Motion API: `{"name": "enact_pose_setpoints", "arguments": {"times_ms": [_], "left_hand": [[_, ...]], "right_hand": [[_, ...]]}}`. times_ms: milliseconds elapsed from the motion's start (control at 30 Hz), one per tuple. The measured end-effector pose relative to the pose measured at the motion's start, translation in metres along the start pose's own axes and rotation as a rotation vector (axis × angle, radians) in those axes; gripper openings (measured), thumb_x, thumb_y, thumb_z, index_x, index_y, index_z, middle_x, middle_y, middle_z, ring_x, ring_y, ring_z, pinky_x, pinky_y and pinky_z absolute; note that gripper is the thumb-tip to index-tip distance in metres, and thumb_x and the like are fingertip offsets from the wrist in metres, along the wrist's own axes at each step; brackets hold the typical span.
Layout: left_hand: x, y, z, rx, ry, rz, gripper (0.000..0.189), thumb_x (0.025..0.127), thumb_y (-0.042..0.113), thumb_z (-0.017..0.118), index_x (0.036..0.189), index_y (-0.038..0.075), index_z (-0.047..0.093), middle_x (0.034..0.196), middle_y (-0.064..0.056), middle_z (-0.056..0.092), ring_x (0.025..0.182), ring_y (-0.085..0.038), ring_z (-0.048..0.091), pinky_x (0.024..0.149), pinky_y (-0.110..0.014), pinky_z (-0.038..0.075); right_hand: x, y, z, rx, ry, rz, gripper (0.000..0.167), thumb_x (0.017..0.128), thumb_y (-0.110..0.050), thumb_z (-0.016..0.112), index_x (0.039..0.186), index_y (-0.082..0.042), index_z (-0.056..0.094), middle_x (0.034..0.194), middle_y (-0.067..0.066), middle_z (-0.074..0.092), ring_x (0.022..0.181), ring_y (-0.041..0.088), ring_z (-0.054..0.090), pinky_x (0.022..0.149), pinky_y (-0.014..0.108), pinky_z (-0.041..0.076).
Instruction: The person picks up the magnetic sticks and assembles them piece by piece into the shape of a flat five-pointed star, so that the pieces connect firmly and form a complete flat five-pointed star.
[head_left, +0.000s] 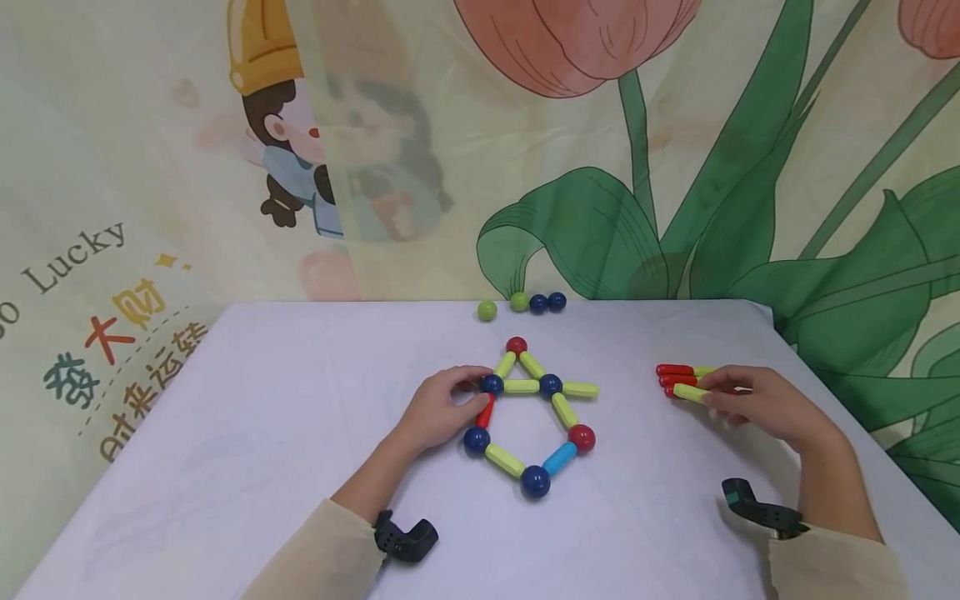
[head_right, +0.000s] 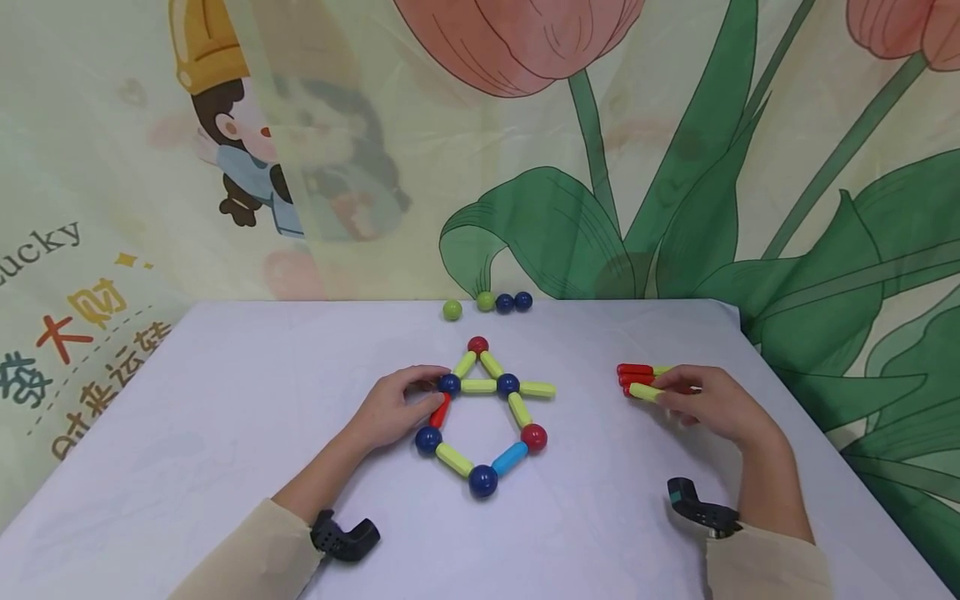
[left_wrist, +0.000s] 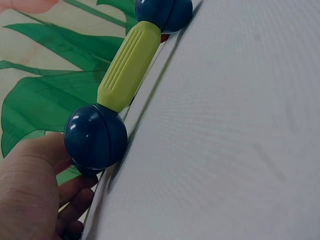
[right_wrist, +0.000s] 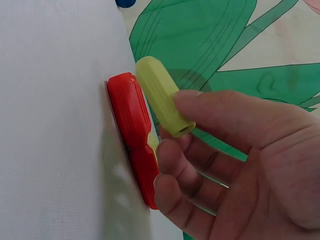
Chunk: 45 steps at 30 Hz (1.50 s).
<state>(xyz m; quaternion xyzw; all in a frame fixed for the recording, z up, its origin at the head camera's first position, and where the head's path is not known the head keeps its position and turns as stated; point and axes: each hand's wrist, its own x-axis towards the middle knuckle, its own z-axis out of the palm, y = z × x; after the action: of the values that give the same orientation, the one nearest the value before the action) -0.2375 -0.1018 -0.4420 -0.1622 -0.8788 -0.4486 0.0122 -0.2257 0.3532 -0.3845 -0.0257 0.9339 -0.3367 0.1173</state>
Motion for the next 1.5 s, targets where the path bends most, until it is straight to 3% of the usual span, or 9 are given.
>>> {"name": "enact_pose_setpoints", "arguments": {"times_ms": [233, 433, 567, 700, 933, 1167, 1500], "left_hand": [[-0.001, 0.0, 0.0, -0.009, 0.003, 0.002, 0.039, 0.095, 0.02, 0.07, 0.134, 0.02, 0.069, 0.124, 0.001, 0.072, 0.116, -0.021, 0.065, 0.106, -0.046, 0.05], [0.0, 0.0, 0.0, -0.009, 0.006, 0.009, 0.039, 0.095, 0.02, 0.07, 0.134, 0.02, 0.069, 0.123, 0.001, 0.072, 0.116, -0.02, 0.065, 0.106, -0.046, 0.05], [0.0, -0.001, 0.0, -0.006, 0.007, 0.012, 0.039, 0.095, 0.02, 0.07, 0.134, 0.02, 0.069, 0.123, 0.001, 0.073, 0.115, -0.02, 0.065, 0.106, -0.045, 0.05], [0.0, -0.002, 0.001, -0.003, 0.004, 0.01, 0.039, 0.095, 0.02, 0.07, 0.134, 0.02, 0.069, 0.122, 0.002, 0.073, 0.115, -0.02, 0.065, 0.106, -0.045, 0.05], [0.001, -0.001, 0.001, 0.005, 0.003, 0.009, 0.039, 0.095, 0.02, 0.07, 0.134, 0.02, 0.069, 0.123, 0.001, 0.073, 0.116, -0.02, 0.065, 0.106, -0.045, 0.05], [0.001, 0.0, 0.001, 0.012, 0.002, -0.001, 0.039, 0.095, 0.021, 0.07, 0.135, 0.021, 0.068, 0.124, 0.002, 0.072, 0.116, -0.02, 0.064, 0.106, -0.045, 0.05], [0.001, 0.001, 0.001, 0.015, 0.005, 0.001, 0.039, 0.095, 0.021, 0.07, 0.134, 0.021, 0.069, 0.124, 0.001, 0.072, 0.115, -0.021, 0.064, 0.105, -0.045, 0.05]], "right_hand": [[0.004, -0.008, 0.008, 0.075, 0.02, -0.02, 0.049, 0.101, -0.034, 0.067, 0.136, -0.001, 0.06, 0.138, 0.026, 0.053, 0.101, 0.025, 0.061, 0.076, 0.031, 0.059], [0.008, -0.021, 0.017, 0.146, 0.007, -0.053, 0.045, 0.101, -0.032, 0.067, 0.134, -0.001, 0.064, 0.129, 0.021, 0.063, 0.096, 0.021, 0.062, 0.077, 0.032, 0.059], [0.011, -0.028, 0.024, 0.151, -0.005, -0.076, 0.044, 0.099, -0.029, 0.068, 0.133, -0.001, 0.065, 0.132, 0.022, 0.06, 0.097, 0.023, 0.062, 0.077, 0.031, 0.059], [0.017, -0.032, 0.033, 0.169, -0.035, -0.105, 0.04, 0.099, -0.026, 0.069, 0.13, -0.002, 0.068, 0.132, 0.021, 0.057, 0.099, 0.024, 0.062, 0.078, 0.03, 0.06], [0.024, -0.042, 0.05, 0.229, -0.117, -0.139, 0.033, 0.096, -0.021, 0.072, 0.124, -0.003, 0.071, 0.116, 0.014, 0.064, 0.091, 0.023, 0.068, 0.078, 0.03, 0.06], [0.028, -0.049, 0.063, 0.221, -0.187, -0.125, 0.036, 0.094, -0.025, 0.076, 0.124, -0.006, 0.072, 0.117, 0.012, 0.069, 0.095, 0.024, 0.069, 0.079, 0.029, 0.06], [0.031, -0.055, 0.071, 0.195, -0.219, -0.125, 0.034, 0.093, -0.024, 0.076, 0.122, -0.008, 0.073, 0.109, 0.008, 0.072, 0.091, 0.024, 0.067, 0.079, 0.03, 0.058]]}}
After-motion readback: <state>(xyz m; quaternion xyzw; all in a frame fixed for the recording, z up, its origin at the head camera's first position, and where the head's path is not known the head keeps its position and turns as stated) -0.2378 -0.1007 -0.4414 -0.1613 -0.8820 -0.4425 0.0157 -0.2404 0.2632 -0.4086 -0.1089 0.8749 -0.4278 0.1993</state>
